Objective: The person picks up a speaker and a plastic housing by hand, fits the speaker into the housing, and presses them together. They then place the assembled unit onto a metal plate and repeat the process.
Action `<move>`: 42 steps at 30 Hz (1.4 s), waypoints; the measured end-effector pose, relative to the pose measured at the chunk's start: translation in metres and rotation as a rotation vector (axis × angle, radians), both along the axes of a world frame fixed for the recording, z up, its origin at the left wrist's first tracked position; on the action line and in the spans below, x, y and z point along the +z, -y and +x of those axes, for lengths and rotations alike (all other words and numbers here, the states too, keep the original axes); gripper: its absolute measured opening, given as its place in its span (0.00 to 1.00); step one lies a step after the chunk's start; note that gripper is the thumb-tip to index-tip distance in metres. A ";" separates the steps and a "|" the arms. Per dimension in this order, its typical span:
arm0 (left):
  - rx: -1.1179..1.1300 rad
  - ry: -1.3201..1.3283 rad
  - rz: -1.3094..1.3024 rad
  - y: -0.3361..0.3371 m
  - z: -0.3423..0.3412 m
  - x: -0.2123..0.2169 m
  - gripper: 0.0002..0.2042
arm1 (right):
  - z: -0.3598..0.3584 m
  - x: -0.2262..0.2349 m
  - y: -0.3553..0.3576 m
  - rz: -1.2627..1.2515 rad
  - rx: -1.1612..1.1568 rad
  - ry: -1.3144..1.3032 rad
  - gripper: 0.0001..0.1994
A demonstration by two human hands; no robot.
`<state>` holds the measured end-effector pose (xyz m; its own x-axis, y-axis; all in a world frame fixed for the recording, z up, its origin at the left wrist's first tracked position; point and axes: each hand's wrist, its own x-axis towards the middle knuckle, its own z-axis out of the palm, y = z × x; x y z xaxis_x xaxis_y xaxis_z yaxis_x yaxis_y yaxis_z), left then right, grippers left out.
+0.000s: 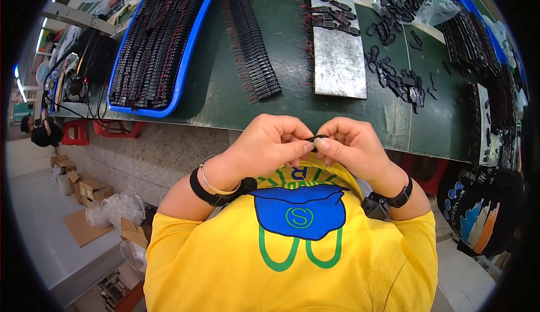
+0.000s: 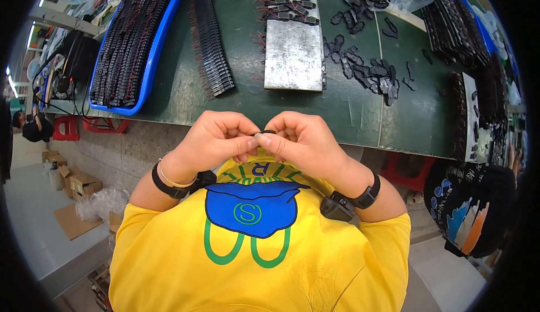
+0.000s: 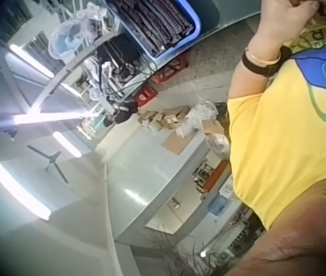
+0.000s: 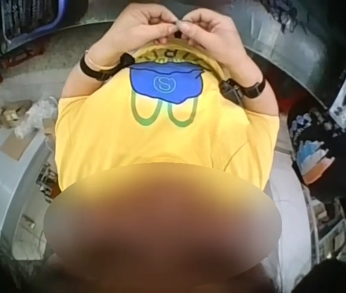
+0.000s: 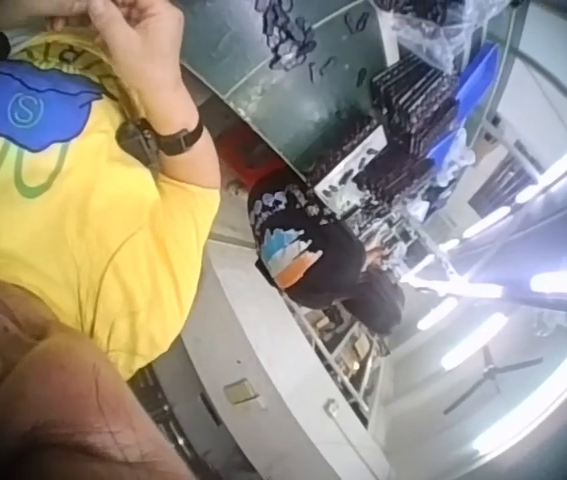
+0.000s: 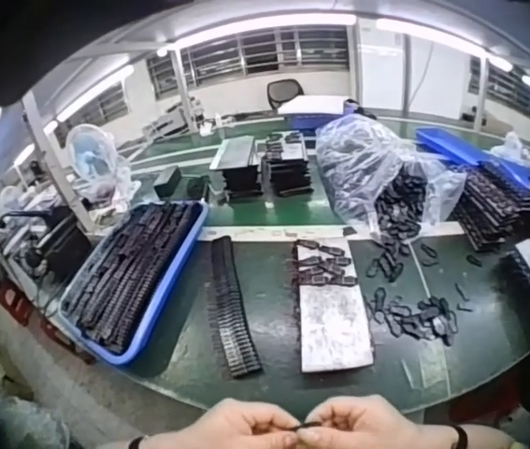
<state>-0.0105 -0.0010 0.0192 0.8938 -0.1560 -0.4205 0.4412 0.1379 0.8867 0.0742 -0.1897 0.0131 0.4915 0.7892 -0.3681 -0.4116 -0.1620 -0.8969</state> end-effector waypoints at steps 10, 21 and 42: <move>-0.008 0.273 0.174 0.006 -0.005 0.025 0.15 | -0.003 -0.022 0.013 0.342 -0.073 -0.157 0.06; -0.007 0.491 0.213 0.005 -0.010 0.024 0.13 | -0.005 -0.025 0.015 0.475 -0.087 -0.157 0.05; -0.007 0.986 0.839 0.002 -0.006 0.001 0.08 | 0.003 -0.013 0.002 0.303 0.043 1.220 0.09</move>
